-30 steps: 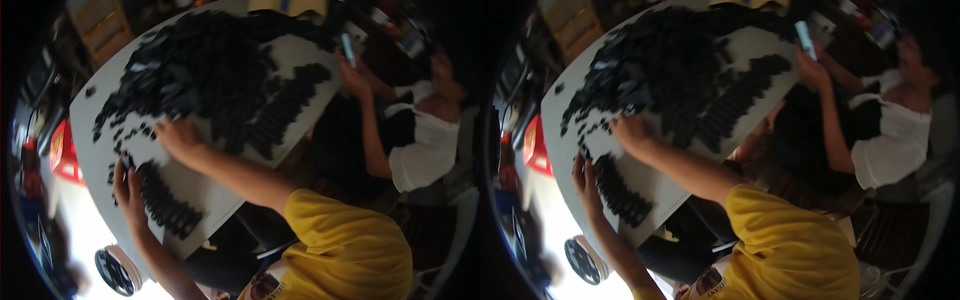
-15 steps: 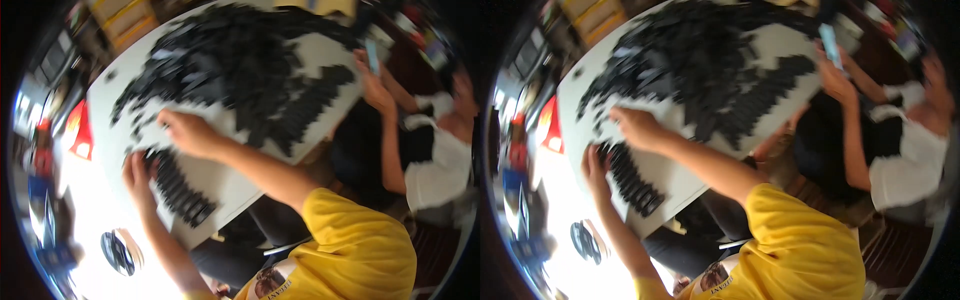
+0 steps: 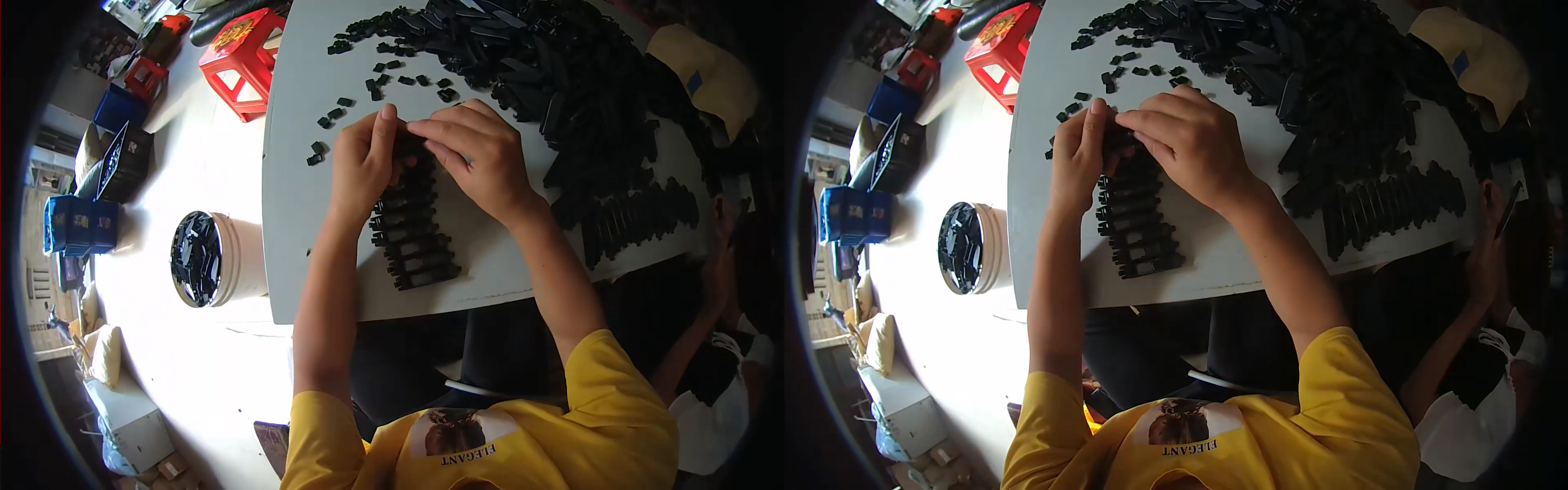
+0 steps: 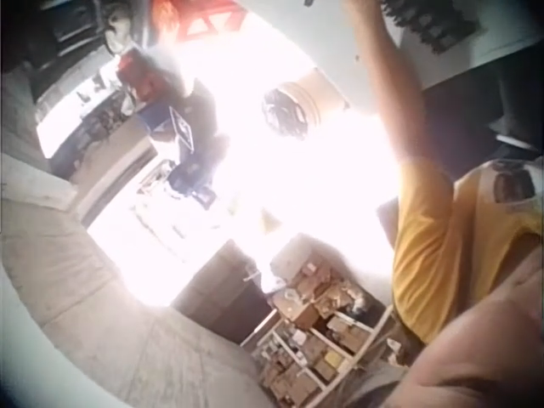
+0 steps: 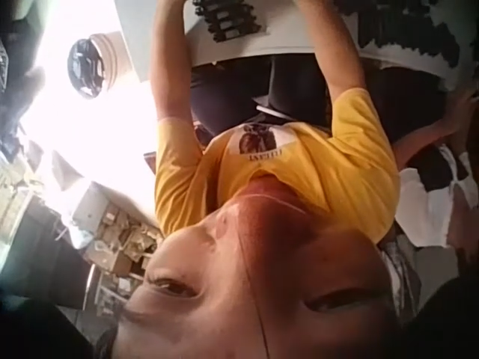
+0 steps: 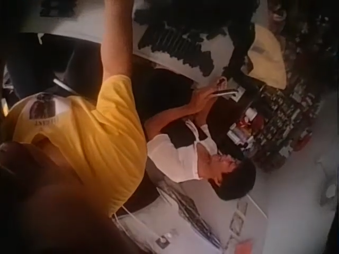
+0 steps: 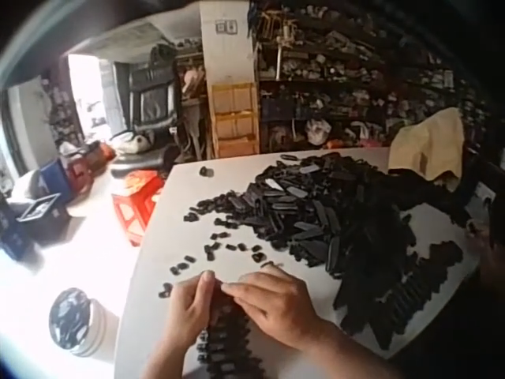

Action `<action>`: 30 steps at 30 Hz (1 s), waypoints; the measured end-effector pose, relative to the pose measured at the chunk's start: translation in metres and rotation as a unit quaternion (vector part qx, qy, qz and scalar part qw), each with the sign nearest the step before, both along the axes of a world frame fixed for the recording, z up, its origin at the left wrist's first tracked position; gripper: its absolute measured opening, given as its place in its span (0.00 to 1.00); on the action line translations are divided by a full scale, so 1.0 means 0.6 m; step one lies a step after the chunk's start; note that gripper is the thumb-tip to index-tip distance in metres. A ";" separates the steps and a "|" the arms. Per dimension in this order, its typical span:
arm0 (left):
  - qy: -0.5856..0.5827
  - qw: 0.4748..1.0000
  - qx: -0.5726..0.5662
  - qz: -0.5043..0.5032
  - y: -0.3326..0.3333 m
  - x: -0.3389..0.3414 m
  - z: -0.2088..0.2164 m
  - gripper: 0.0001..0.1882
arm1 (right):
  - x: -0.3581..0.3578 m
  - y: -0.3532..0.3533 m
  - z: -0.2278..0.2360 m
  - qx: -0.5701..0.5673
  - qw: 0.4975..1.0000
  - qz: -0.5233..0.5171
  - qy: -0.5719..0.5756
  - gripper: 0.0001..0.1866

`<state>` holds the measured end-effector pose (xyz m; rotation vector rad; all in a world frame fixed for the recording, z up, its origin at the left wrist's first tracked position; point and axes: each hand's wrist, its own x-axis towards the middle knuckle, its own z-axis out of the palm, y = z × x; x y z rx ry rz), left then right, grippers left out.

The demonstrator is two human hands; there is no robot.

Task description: Assembling individual black plastic track links into a continuous chain.

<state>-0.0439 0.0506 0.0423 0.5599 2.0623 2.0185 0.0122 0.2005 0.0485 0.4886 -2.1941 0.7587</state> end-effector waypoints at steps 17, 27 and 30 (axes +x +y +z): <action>0.022 0.998 -0.060 0.011 0.001 0.000 0.002 0.28 | 0.001 -0.001 -0.004 0.035 0.998 0.047 0.012 0.12; 0.212 0.955 -0.203 0.050 0.001 0.012 0.014 0.17 | 0.009 -0.001 -0.011 -0.077 0.971 0.056 -0.220 0.07; 0.218 0.961 -0.157 0.065 0.002 0.012 0.012 0.16 | 0.010 -0.009 -0.007 -0.035 0.983 0.064 -0.169 0.06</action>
